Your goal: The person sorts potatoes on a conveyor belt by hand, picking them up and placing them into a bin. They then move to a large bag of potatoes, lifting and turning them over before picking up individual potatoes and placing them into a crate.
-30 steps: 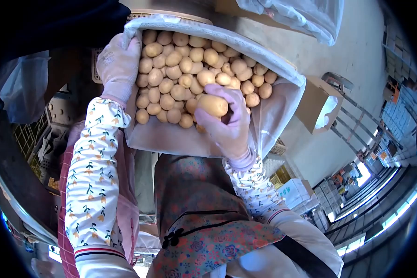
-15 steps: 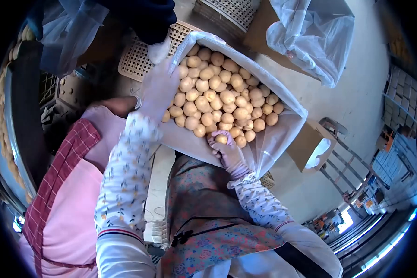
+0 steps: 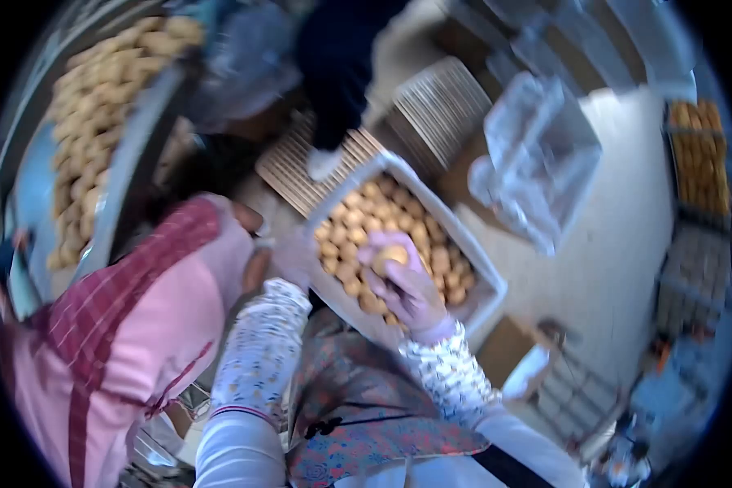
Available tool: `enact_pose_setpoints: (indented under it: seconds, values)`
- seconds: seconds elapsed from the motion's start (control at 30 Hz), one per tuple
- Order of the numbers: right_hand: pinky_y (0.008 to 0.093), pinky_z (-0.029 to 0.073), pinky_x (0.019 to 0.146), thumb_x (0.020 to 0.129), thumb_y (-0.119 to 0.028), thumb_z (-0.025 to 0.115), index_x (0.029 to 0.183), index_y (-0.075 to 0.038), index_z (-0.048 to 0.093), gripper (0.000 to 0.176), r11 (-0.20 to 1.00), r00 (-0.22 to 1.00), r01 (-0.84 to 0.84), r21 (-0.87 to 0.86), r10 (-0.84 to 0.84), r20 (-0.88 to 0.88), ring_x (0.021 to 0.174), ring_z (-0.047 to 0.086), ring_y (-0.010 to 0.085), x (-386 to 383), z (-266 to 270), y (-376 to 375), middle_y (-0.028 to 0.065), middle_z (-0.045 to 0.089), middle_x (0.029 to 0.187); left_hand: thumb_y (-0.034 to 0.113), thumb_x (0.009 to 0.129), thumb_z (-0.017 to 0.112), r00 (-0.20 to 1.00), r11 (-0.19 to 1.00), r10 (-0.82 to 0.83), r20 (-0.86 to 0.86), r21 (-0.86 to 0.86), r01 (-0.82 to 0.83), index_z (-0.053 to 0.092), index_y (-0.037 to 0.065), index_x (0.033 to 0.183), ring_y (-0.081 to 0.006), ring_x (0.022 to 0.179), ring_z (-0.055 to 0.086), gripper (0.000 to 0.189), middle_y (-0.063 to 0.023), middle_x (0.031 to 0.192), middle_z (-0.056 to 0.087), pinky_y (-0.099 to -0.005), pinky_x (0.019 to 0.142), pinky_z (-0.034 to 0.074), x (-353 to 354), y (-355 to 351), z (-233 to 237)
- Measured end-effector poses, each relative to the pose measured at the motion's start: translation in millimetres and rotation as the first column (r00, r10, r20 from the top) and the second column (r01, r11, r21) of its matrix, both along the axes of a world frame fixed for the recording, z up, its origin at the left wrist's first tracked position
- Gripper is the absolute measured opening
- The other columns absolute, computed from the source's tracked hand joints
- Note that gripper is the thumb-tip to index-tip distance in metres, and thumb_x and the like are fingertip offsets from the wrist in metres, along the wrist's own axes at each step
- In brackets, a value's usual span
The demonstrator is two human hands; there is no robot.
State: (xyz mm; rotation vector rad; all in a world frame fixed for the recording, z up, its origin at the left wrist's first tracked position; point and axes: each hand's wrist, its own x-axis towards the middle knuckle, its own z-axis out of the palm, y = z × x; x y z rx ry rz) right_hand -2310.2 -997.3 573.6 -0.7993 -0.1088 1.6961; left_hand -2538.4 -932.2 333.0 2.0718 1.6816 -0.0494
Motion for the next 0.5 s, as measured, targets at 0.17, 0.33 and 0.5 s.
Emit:
enact_pose_setpoints:
  seconds: [0.17,0.33,0.5]
  values:
    - [0.0286,0.048,0.070,0.090,0.003,0.065,0.132,-0.008,0.049,0.047,0.897,0.826,-0.241,0.371,-0.011,0.563,0.080,0.058,0.0186,-8,-18,9,0.0086,0.062,0.106,0.032,0.087,0.061,0.969,0.970,0.221,-0.107,0.131,-0.207,0.071,0.017,0.098,-0.0317,0.097,0.070,0.021,-0.0102,0.100,0.072,-0.0494,0.082,0.056,33,3,46]
    - [0.0198,0.044,0.065,0.102,-0.015,0.053,0.127,-0.005,0.051,0.027,0.967,0.804,-0.244,0.075,0.159,0.572,0.075,0.057,0.0107,-35,17,47,0.0057,0.062,0.101,0.032,0.088,0.057,0.950,0.936,0.307,-0.066,-0.158,-0.313,0.071,0.019,0.103,-0.0307,0.103,0.070,0.024,-0.0101,0.106,0.073,-0.0471,0.088,0.055,33,17,56]
    - [0.0199,0.046,0.058,0.103,-0.014,0.058,0.119,-0.003,0.053,0.020,0.978,0.815,-0.204,0.044,0.144,0.561,0.068,0.055,0.0059,-60,52,94,0.0055,0.063,0.097,0.031,0.087,0.057,0.963,0.941,0.256,-0.079,-0.206,-0.267,0.070,0.020,0.103,-0.0320,0.102,0.070,0.023,-0.0102,0.107,0.073,-0.0468,0.089,0.054,33,13,37]
